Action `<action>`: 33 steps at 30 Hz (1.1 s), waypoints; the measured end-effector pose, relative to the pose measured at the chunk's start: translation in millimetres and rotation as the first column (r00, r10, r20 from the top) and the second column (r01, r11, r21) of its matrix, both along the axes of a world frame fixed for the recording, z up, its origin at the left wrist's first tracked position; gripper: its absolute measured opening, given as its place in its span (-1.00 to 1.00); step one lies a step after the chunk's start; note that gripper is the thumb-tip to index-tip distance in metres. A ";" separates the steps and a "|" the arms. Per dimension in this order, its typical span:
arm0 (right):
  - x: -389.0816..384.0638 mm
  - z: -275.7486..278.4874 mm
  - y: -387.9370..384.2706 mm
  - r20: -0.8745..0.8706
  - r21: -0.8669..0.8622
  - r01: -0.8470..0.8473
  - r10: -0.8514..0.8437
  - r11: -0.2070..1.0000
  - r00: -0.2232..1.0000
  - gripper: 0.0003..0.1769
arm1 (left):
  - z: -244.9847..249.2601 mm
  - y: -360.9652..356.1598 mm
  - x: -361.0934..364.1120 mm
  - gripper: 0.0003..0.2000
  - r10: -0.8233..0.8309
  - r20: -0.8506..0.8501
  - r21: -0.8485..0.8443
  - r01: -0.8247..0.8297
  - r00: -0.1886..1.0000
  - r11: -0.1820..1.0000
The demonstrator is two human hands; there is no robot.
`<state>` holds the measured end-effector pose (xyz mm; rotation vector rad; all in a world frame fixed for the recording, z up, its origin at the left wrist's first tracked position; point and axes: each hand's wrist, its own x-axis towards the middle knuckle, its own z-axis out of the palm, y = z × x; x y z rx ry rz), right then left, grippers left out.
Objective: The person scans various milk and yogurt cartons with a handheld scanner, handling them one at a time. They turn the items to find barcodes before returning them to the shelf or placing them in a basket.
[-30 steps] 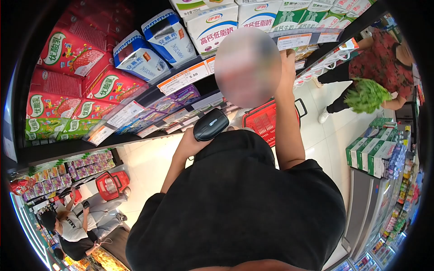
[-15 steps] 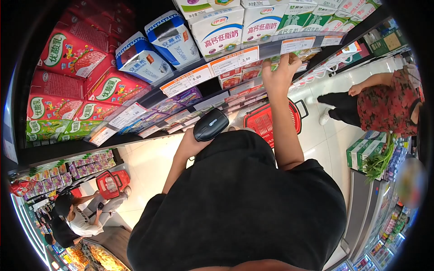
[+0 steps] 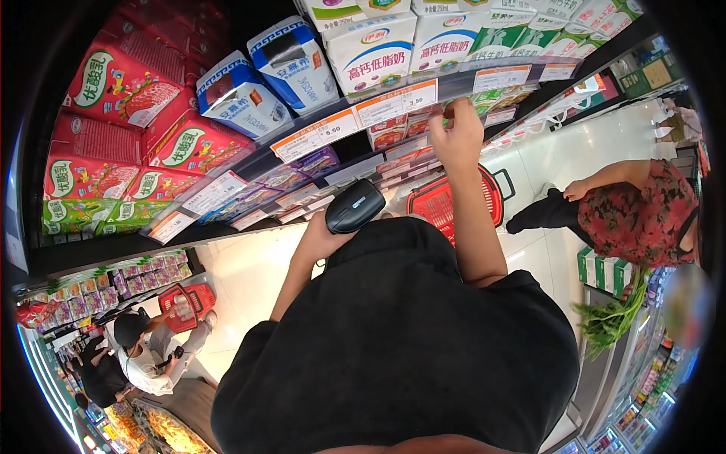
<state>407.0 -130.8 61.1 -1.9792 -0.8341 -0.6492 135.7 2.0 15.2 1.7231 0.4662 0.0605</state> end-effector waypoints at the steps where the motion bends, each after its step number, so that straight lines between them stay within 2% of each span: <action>1: -0.9 4.4 1.0 -0.028 0.012 -0.052 0.053 0.999 0.998 -0.78 | 0.0 -0.4 0.7 -0.55 0.000 -0.001 0.000 0.000 1.000 1.000; 3: 0.0 3.7 0.4 -0.057 0.027 -0.102 0.103 0.994 0.993 -0.81 | 1.5 -2.5 2.5 -0.62 0.024 0.030 0.028 -0.025 0.999 0.999; 5: 5.1 -3.4 -1.9 -0.028 -0.029 -0.160 0.160 0.987 0.987 -0.81 | 0.6 -2.1 2.4 -0.62 0.011 0.020 0.028 -0.012 1.000 1.000; 11: 3.2 -13.6 3.7 -0.122 0.034 -0.131 0.134 0.991 0.983 -0.80 | -3.2 -3.2 4.0 -0.53 -0.012 -0.017 -0.023 0.011 1.000 1.000; 14: -0.6 -15.2 2.7 -0.137 -0.001 -0.087 0.086 0.996 0.987 -0.75 | -0.5 -4.0 5.6 -0.54 -0.020 -0.009 -0.027 0.020 1.000 0.999; 18: -17.5 -29.6 -2.6 -0.086 -0.014 -0.128 0.126 0.992 0.988 -0.67 | 3.2 -4.4 4.0 -0.56 -0.012 -0.031 -0.015 0.012 0.999 1.000; 20: -33.1 -36.5 -0.8 -0.210 0.246 -0.146 0.199 0.958 0.957 -0.64 | 1.7 -4.6 2.3 -0.57 0.003 -0.027 -0.027 -0.004 1.000 1.000; 21: -36.2 -35.7 1.4 -0.211 0.245 -0.149 0.203 0.958 0.956 -0.64 | 0.6 -4.6 1.8 -0.58 0.010 -0.021 -0.038 -0.011 1.000 0.999; 23: -39.6 -30.7 6.2 -0.065 0.247 -0.243 0.266 0.938 0.962 -0.62 | -2.3 -3.4 2.8 -0.58 -0.007 -0.028 -0.037 0.006 1.000 0.999; 28: -34.7 -22.6 12.4 -0.134 0.240 -0.188 0.224 0.952 0.965 -0.76 | 2.5 -3.3 7.7 -0.56 -0.064 -0.050 0.007 0.065 0.997 0.998; 30: -35.9 -20.1 8.4 -0.197 0.250 -0.179 0.231 0.952 0.953 -0.80 | 10.6 -6.8 8.6 -0.54 0.020 0.004 -0.023 -0.020 1.000 1.000; 33: -41.0 -37.5 2.8 -0.206 0.285 -0.144 0.208 0.947 0.956 -0.77 | 8.4 -3.5 6.4 -0.51 0.007 0.024 0.012 -0.007 1.000 1.000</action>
